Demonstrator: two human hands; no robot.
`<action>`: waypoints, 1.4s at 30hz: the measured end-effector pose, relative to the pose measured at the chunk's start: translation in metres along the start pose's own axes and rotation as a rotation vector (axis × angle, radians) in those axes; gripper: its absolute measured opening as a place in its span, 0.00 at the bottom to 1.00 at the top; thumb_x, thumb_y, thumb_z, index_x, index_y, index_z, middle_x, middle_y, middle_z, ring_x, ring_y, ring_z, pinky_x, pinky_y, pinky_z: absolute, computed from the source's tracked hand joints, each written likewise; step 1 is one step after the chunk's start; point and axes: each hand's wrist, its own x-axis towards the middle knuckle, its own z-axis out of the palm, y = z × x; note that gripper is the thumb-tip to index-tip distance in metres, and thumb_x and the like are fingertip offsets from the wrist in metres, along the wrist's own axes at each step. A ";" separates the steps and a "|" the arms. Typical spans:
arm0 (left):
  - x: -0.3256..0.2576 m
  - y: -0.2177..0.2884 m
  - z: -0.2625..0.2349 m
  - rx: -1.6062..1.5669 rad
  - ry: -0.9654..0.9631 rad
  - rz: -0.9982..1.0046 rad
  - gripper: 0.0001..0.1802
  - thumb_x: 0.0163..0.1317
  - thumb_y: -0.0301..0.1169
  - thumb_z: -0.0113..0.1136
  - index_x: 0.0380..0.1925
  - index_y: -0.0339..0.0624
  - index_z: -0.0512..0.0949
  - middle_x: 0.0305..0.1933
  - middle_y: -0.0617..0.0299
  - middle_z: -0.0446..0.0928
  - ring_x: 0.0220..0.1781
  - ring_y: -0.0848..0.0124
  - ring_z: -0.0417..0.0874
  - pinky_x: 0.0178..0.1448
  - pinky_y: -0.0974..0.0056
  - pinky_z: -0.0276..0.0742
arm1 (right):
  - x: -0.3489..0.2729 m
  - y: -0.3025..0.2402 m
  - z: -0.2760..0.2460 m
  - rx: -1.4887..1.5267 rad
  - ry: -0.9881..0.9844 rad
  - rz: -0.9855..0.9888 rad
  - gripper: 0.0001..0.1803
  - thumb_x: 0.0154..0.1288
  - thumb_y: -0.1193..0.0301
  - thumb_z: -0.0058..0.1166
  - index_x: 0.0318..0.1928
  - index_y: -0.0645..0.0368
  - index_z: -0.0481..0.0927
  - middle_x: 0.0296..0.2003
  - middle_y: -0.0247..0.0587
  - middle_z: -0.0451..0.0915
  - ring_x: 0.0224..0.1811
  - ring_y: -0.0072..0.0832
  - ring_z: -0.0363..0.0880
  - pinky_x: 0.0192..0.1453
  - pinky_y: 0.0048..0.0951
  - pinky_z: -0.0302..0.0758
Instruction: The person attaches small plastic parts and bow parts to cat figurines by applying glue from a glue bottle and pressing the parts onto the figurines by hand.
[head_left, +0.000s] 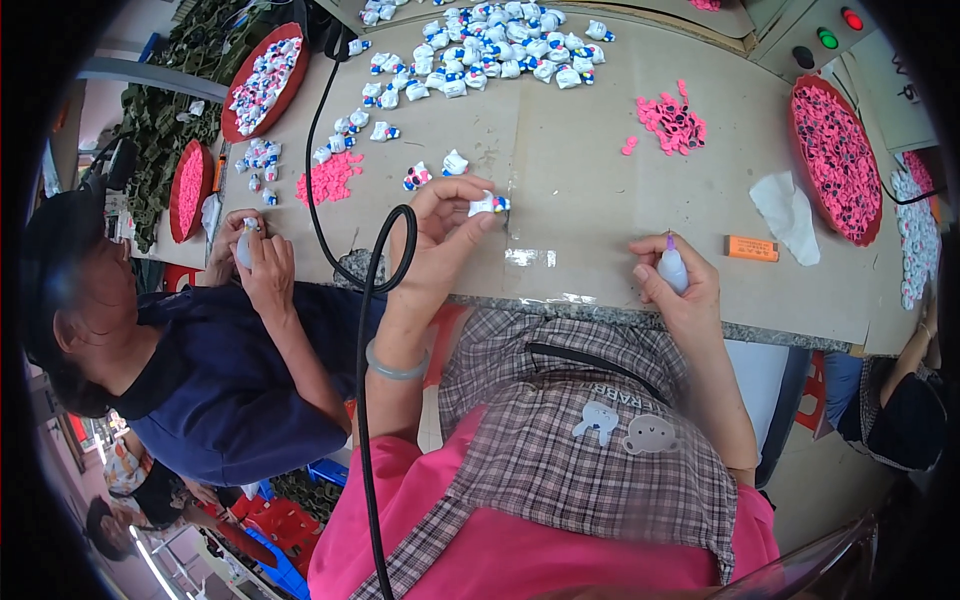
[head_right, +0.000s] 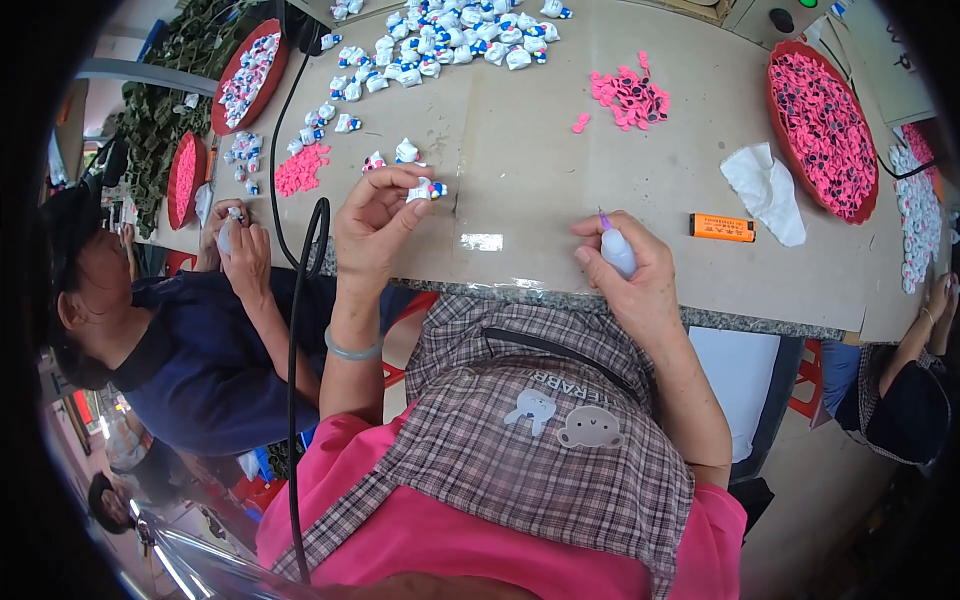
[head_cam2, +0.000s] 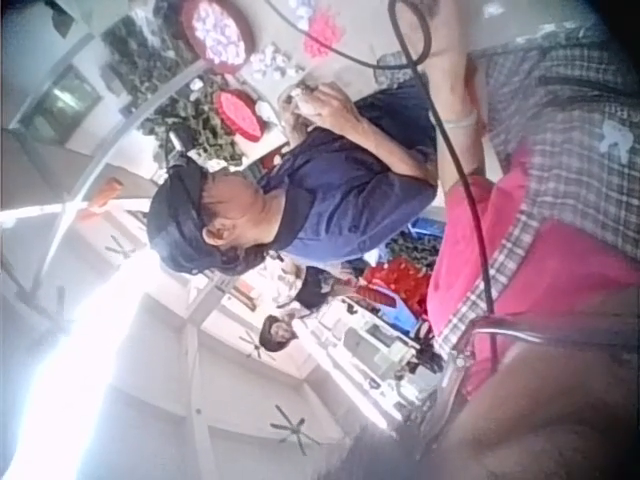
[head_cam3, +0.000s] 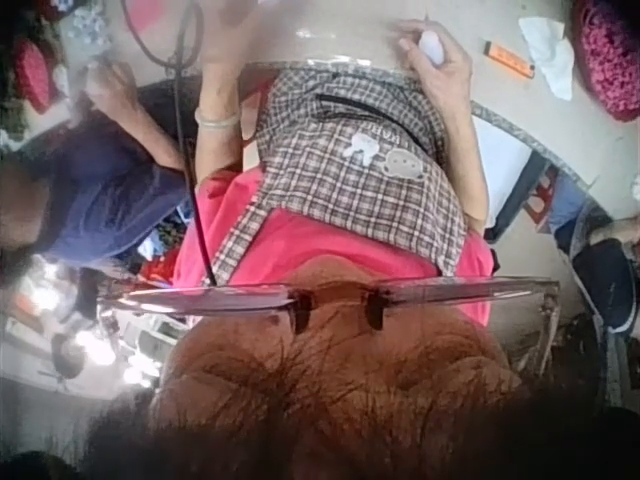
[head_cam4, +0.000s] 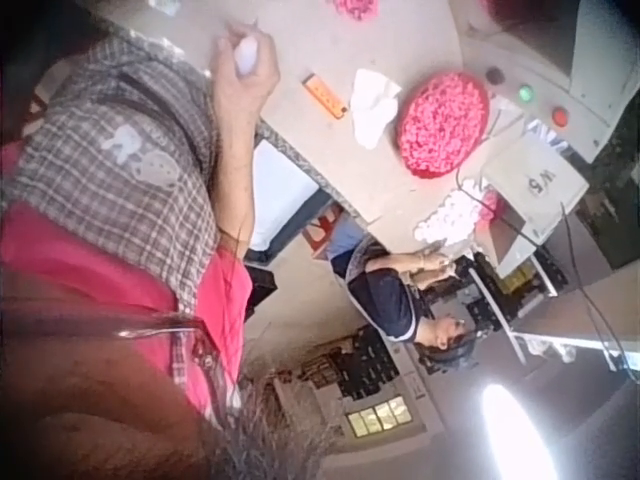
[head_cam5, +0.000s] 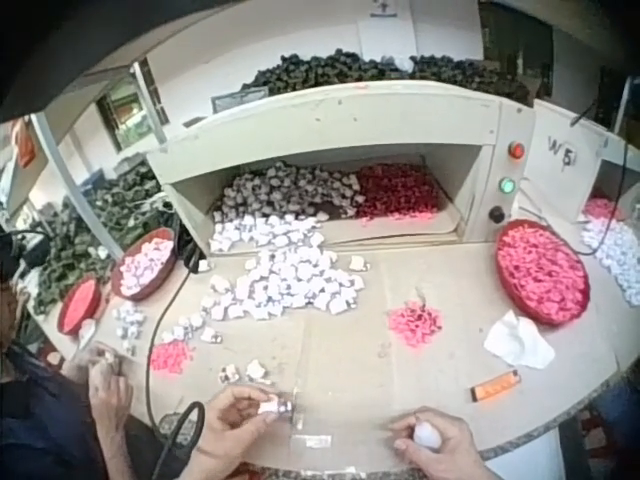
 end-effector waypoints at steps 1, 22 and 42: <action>0.002 0.000 0.005 -0.126 -0.002 0.022 0.15 0.56 0.15 0.60 0.44 0.36 0.74 0.51 0.58 0.76 0.47 0.74 0.79 0.53 0.69 0.74 | 0.000 0.000 -0.001 -0.003 0.005 0.000 0.09 0.61 0.79 0.57 0.42 0.61 0.79 0.29 0.29 0.74 0.26 0.13 0.69 0.29 0.16 0.69; -0.005 0.001 0.076 -0.641 -0.250 -0.240 0.17 0.63 0.23 0.57 0.53 0.34 0.71 0.50 0.51 0.78 0.49 0.71 0.80 0.51 0.69 0.75 | 0.004 0.002 -0.025 0.283 0.049 -0.184 0.20 0.65 0.69 0.56 0.54 0.64 0.69 0.44 0.42 0.73 0.30 0.22 0.75 0.24 0.17 0.68; -0.017 0.001 0.084 -0.551 -0.253 -0.206 0.20 0.62 0.16 0.55 0.55 0.31 0.69 0.50 0.55 0.76 0.49 0.71 0.79 0.54 0.69 0.76 | -0.020 -0.023 -0.012 -0.391 0.346 -0.640 0.22 0.64 0.68 0.58 0.54 0.70 0.72 0.37 0.50 0.81 0.35 0.32 0.83 0.37 0.26 0.78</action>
